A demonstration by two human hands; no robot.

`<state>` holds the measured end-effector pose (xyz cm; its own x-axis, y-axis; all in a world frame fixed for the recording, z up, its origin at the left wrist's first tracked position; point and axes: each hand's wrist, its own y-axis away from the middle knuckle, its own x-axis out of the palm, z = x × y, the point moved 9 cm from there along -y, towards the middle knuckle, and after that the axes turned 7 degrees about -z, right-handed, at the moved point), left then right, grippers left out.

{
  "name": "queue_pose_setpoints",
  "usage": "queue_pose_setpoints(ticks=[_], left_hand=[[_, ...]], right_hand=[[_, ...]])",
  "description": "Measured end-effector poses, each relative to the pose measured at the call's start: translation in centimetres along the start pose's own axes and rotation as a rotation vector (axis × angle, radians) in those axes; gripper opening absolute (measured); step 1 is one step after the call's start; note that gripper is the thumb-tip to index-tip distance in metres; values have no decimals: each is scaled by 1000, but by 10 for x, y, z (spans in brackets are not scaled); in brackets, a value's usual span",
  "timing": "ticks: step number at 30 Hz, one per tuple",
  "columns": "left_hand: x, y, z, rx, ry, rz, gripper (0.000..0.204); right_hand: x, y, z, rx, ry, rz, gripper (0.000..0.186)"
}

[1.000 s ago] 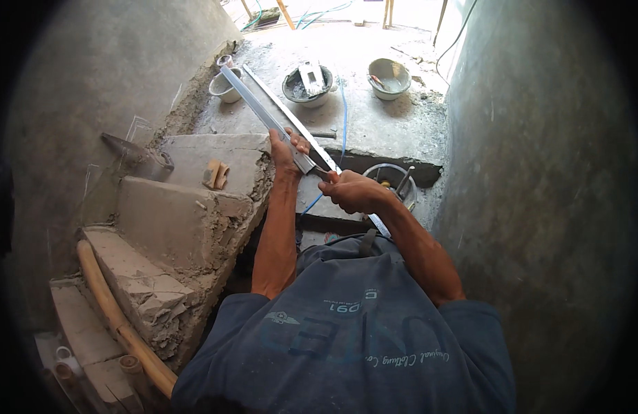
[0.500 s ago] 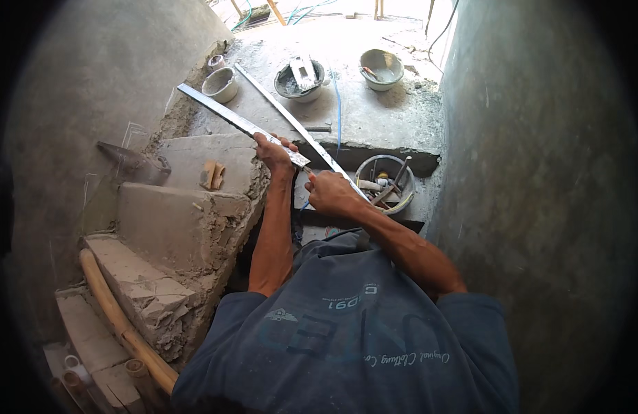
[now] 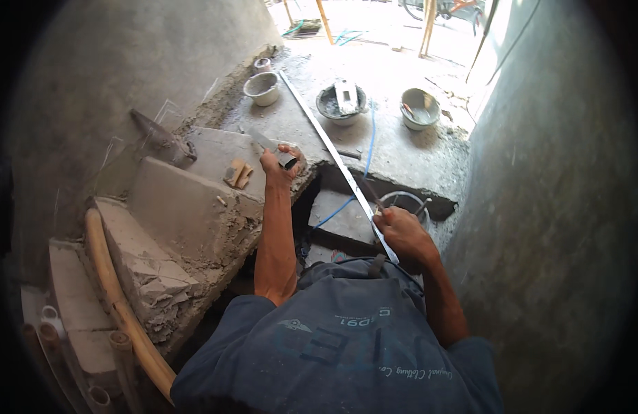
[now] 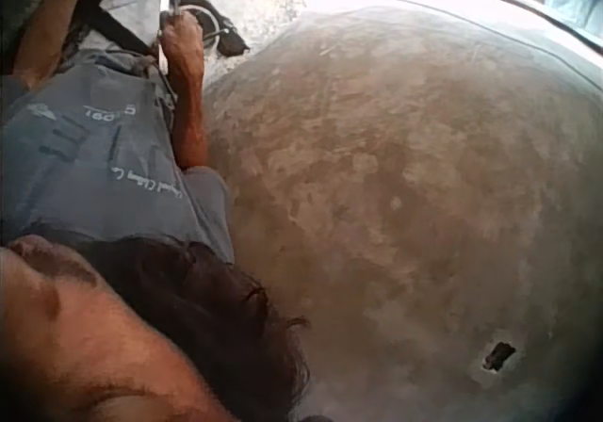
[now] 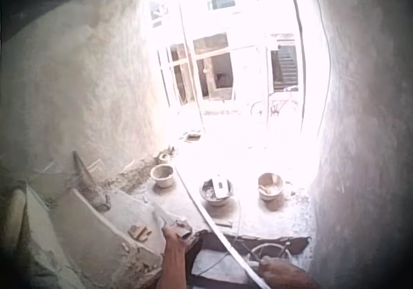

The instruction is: The person uses scissors to cut a metal corner bead and then applies it to a wall corner where mortar has been pre-applied, pressing it into the plaster to secure it.

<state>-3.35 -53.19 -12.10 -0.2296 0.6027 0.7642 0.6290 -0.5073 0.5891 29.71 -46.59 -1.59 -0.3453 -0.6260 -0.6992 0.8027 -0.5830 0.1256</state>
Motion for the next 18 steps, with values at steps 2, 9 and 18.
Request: queue_pose_setpoints(ticks=[2, 9, 18], left_hand=[[24, 18, 1, -90, 55, 108, 54], [34, 52, -27, -227, 164, 319, 45], [27, 102, -57, -107, 43, 602, 42]], right_hand=[[-4, -4, -12, 71, -119, -26, 40], [95, -36, -92, 335, -714, 179, 36], [193, -112, -107, 442, -744, 376, 17]])
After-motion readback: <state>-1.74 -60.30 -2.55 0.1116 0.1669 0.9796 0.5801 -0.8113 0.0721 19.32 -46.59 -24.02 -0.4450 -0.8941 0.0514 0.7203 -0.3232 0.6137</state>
